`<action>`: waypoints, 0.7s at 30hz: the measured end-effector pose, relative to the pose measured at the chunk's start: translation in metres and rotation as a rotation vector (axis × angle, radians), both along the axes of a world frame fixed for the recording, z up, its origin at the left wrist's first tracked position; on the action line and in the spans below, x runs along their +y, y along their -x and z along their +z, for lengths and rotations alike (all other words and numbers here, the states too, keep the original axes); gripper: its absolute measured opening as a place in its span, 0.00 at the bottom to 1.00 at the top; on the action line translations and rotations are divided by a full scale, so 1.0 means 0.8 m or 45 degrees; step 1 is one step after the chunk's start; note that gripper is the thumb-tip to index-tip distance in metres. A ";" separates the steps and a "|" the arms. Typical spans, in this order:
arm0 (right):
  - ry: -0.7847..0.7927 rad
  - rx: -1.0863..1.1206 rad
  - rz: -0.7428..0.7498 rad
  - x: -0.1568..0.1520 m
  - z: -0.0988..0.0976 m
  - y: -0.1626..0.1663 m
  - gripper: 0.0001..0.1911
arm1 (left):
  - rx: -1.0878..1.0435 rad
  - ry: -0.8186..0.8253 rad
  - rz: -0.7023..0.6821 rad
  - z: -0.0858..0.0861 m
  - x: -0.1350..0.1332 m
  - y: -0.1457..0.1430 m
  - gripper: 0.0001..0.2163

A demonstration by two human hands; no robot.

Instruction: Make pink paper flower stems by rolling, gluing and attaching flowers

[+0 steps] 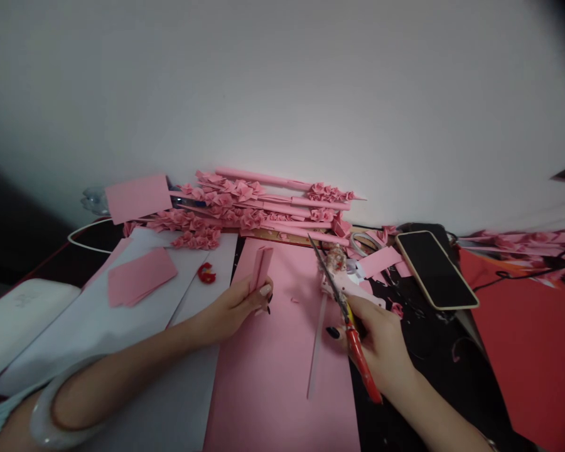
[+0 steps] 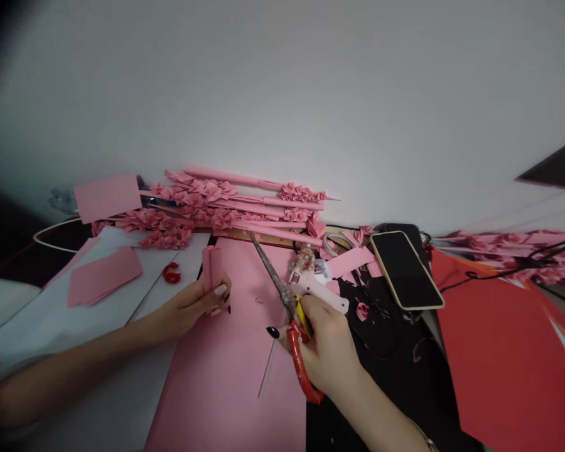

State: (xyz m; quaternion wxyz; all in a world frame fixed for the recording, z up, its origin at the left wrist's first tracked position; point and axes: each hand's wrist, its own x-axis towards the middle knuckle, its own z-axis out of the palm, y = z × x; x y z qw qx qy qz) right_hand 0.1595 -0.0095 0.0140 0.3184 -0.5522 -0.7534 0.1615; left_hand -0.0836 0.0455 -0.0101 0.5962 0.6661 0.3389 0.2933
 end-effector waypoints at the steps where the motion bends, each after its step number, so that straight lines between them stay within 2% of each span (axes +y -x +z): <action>1: 0.004 -0.001 -0.003 0.000 0.000 0.000 0.17 | 0.005 -0.004 0.005 0.000 0.000 0.000 0.16; 8: -0.016 -0.052 -0.023 0.001 -0.003 0.000 0.17 | 0.080 -0.045 0.024 0.001 -0.003 -0.002 0.18; 11: -0.094 -0.081 -0.059 0.004 -0.003 -0.004 0.16 | 0.120 -0.106 0.133 -0.001 -0.004 0.003 0.17; 15: -0.165 -0.093 -0.139 0.010 0.000 -0.012 0.15 | 0.277 -0.267 0.340 0.008 -0.002 0.011 0.17; 18: -0.236 -0.105 -0.191 0.014 0.003 -0.021 0.13 | 0.442 -0.418 0.415 0.020 0.008 0.017 0.21; 21: -0.292 -0.111 -0.254 0.018 0.003 -0.029 0.12 | 0.666 -0.633 0.491 0.023 0.025 0.029 0.20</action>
